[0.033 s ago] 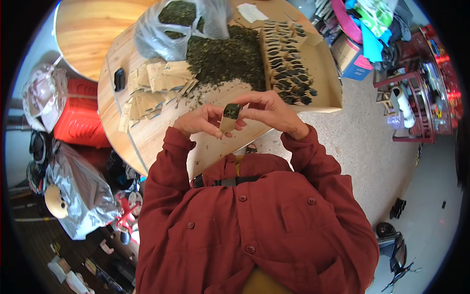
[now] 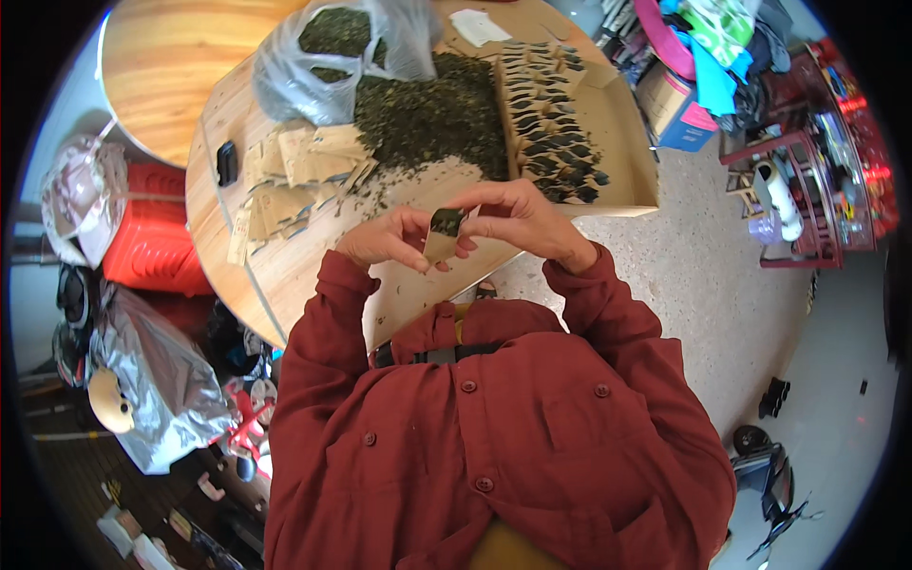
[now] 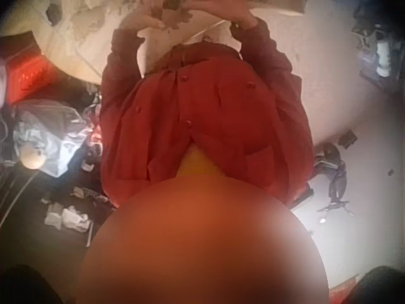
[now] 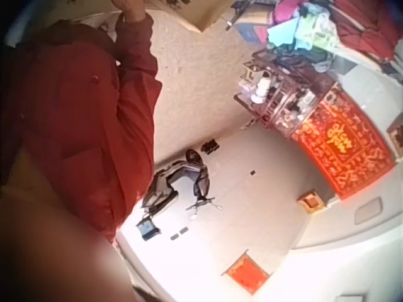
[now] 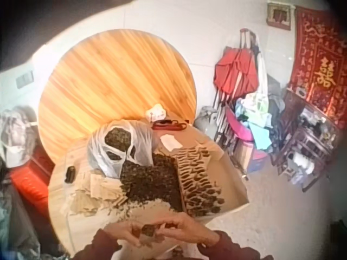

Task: Rolling dried herbs into paper tubes to create herbal products.

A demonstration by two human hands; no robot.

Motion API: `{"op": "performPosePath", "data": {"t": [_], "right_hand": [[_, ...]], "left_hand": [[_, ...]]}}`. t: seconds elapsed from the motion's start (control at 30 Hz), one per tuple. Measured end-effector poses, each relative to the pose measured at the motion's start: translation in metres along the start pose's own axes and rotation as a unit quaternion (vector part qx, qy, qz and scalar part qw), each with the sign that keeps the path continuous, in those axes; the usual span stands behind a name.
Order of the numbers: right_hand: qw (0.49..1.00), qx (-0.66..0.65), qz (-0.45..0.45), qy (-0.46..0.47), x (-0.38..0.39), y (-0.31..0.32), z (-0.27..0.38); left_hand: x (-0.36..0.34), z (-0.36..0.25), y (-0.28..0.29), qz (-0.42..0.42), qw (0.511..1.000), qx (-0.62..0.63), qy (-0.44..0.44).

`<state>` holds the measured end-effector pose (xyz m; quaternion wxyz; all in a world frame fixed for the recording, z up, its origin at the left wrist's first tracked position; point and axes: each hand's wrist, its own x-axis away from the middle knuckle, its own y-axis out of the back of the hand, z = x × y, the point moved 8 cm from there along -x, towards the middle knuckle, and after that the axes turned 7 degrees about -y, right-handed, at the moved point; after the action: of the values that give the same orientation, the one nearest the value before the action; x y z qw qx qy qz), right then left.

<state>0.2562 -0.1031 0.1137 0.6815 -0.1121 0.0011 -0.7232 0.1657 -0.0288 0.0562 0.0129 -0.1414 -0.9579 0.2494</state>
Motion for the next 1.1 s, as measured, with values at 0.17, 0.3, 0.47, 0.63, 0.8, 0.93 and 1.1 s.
{"op": "performPosePath", "data": {"t": [0.17, 0.3, 0.47, 0.63, 0.8, 0.93, 1.1], "right_hand": [[0.991, 0.107, -0.029, 0.077, 0.029, 0.009, 0.025], [0.990, 0.092, -0.078, 0.066, 0.046, 0.023, 0.031], [0.983, 0.134, -0.103, 0.078, 0.065, 0.045, 0.069], [0.933, 0.203, -0.231, 0.188, 0.096, 0.118, 0.152], [0.900, 0.249, -0.295, 0.202, 0.093, 0.241, 0.146], [0.911, 0.227, -0.319, 0.128, 0.066, 0.319, 0.078], [0.907, 0.191, -0.371, 0.051, 0.036, 0.366, 0.007]], "left_hand": [[-0.026, 0.012, -0.018, 0.077, 0.996, 0.043, 0.030], [-0.047, 0.012, -0.028, 0.091, 0.994, 0.057, 0.037], [-0.073, 0.000, -0.036, 0.094, 0.994, 0.062, 0.010], [-0.078, -0.020, -0.047, 0.070, 0.995, 0.049, -0.056], [-0.055, 0.008, -0.048, 0.015, 0.998, 0.051, -0.020], [-0.037, 0.030, -0.055, -0.064, 0.996, 0.056, 0.017], [-0.027, 0.054, -0.065, -0.166, 0.982, 0.079, 0.051]]}}
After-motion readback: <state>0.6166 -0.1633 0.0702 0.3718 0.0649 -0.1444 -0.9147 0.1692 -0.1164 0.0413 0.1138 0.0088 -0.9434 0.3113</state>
